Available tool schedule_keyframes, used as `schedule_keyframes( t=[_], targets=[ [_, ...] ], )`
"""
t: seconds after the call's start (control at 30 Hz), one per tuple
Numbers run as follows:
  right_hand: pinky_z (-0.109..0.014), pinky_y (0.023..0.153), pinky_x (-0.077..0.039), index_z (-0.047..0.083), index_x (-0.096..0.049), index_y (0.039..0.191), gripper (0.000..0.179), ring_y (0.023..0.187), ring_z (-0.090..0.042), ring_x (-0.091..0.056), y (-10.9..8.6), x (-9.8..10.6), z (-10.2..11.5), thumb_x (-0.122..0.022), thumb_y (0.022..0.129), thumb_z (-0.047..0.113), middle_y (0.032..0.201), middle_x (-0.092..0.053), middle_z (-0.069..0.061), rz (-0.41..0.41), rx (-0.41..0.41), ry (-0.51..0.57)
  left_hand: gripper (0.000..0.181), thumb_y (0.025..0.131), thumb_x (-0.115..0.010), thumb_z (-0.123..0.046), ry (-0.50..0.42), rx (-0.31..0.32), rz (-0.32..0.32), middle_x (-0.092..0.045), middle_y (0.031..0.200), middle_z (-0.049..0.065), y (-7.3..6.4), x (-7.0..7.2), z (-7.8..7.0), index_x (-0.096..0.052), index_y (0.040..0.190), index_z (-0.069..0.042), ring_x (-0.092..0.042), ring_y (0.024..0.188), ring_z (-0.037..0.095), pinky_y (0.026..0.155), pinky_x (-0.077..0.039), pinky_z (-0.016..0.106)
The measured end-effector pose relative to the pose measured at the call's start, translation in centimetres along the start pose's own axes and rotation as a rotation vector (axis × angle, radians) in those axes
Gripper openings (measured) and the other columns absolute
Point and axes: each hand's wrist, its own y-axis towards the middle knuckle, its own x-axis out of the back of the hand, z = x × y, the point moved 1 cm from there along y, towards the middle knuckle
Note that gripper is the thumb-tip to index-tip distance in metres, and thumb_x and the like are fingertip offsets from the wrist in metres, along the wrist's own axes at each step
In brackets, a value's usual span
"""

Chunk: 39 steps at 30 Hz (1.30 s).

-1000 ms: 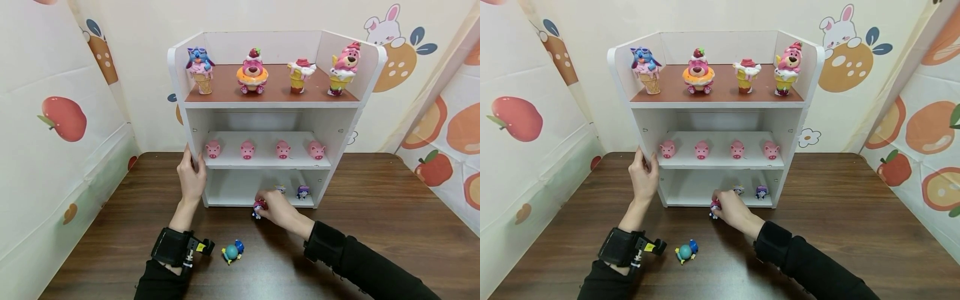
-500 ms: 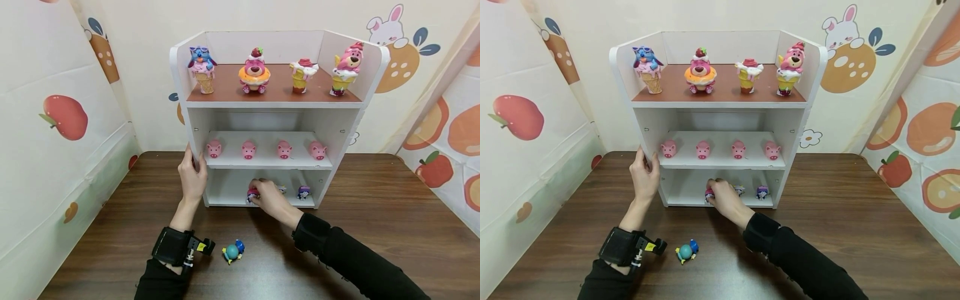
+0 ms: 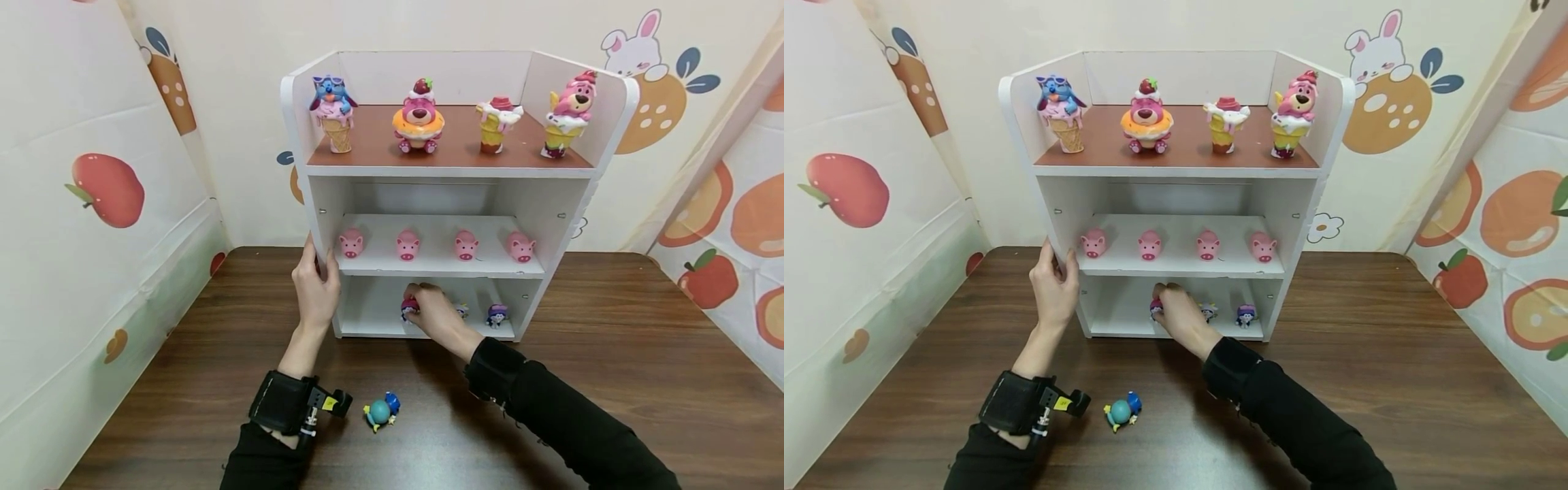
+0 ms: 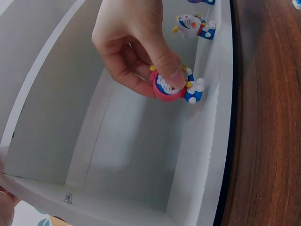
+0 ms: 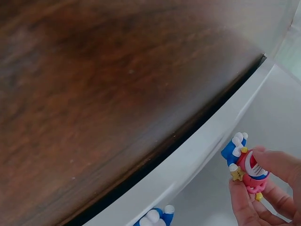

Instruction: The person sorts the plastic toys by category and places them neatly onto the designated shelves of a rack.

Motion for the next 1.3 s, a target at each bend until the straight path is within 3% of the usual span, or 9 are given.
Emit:
schedule_keyframes(
  t=[0.17, 0.4, 0.5, 0.83, 0.97, 1.1, 1.3],
  targets=[
    [-0.028, 0.063, -0.048, 0.002, -0.06, 0.087, 0.019, 0.075, -0.018, -0.057, 0.2, -0.2, 0.2, -0.071, 0.072, 0.005, 0.081, -0.058, -0.008, 0.0, 0.012, -0.002, 0.041, 0.083, -0.049, 0.011, -0.001, 0.003, 0.003, -0.054, 0.113, 0.025, 0.1, 0.0, -0.5, -0.043, 0.123, 0.011, -0.054, 0.098, 0.032, 0.074, -0.047, 0.047],
    [-0.026, 0.063, -0.047, 0.003, -0.06, 0.087, 0.019, 0.074, -0.017, -0.056, 0.2, -0.4, 0.3, -0.071, 0.072, 0.005, 0.081, -0.057, -0.006, 0.027, 0.0, -0.003, 0.039, 0.08, -0.047, 0.018, 0.005, 0.001, 0.002, -0.053, 0.109, 0.032, 0.4, 0.3, -3.2, -0.042, 0.118, 0.018, -0.053, 0.095, 0.041, 0.074, -0.046, 0.05],
    [-0.025, 0.062, -0.047, 0.003, -0.061, 0.088, 0.02, 0.074, -0.017, -0.056, 0.1, -0.5, 0.2, -0.071, 0.072, 0.006, 0.081, -0.057, -0.006, 0.029, -0.006, -0.004, 0.039, 0.079, -0.047, 0.018, 0.003, 0.001, 0.003, -0.053, 0.108, 0.032, 0.5, 0.3, -3.6, -0.042, 0.118, 0.018, -0.054, 0.095, 0.041, 0.074, -0.046, 0.05],
    [-0.027, 0.062, -0.047, 0.002, -0.06, 0.093, 0.026, 0.075, -0.017, -0.056, -0.1, -0.3, 0.2, -0.072, 0.072, 0.008, 0.085, -0.057, -0.009, 0.01, 0.002, -0.016, 0.039, 0.08, -0.047, 0.018, 0.003, -0.006, -0.001, -0.053, 0.108, 0.031, 0.5, 0.4, -3.7, -0.042, 0.118, 0.017, -0.054, 0.095, 0.04, 0.074, -0.045, 0.05],
    [-0.029, 0.061, -0.047, 0.001, -0.06, 0.099, 0.034, 0.074, -0.018, -0.057, -0.3, -0.3, 0.2, -0.073, 0.073, 0.018, 0.09, -0.058, -0.01, -0.004, -0.006, -0.048, 0.039, 0.08, -0.047, 0.018, 0.003, -0.005, -0.002, -0.054, 0.107, 0.032, 0.5, 0.4, -3.7, -0.042, 0.118, 0.017, -0.054, 0.094, 0.04, 0.073, -0.045, 0.05],
    [-0.029, 0.059, -0.047, 0.002, -0.059, 0.102, 0.039, 0.071, -0.016, -0.056, -0.5, 0.0, 0.1, -0.07, 0.075, 0.028, 0.091, -0.059, -0.01, -0.042, -0.001, -0.087, 0.039, 0.08, -0.047, 0.017, -0.001, 0.008, -0.003, -0.053, 0.108, 0.031, 0.5, 0.4, -3.6, -0.042, 0.119, 0.017, -0.054, 0.094, 0.041, 0.073, -0.045, 0.052],
    [-0.031, 0.058, -0.049, 0.002, -0.059, 0.105, 0.043, 0.069, -0.016, -0.057, -1.2, 1.3, 0.5, -0.068, 0.077, 0.032, 0.09, -0.06, -0.009, -0.121, -0.018, -0.063, 0.038, 0.08, -0.047, 0.017, 0.005, 0.01, -0.001, -0.053, 0.108, 0.032, 0.5, 0.4, -3.6, -0.042, 0.118, 0.017, -0.054, 0.094, 0.041, 0.073, -0.045, 0.051]
  ],
)
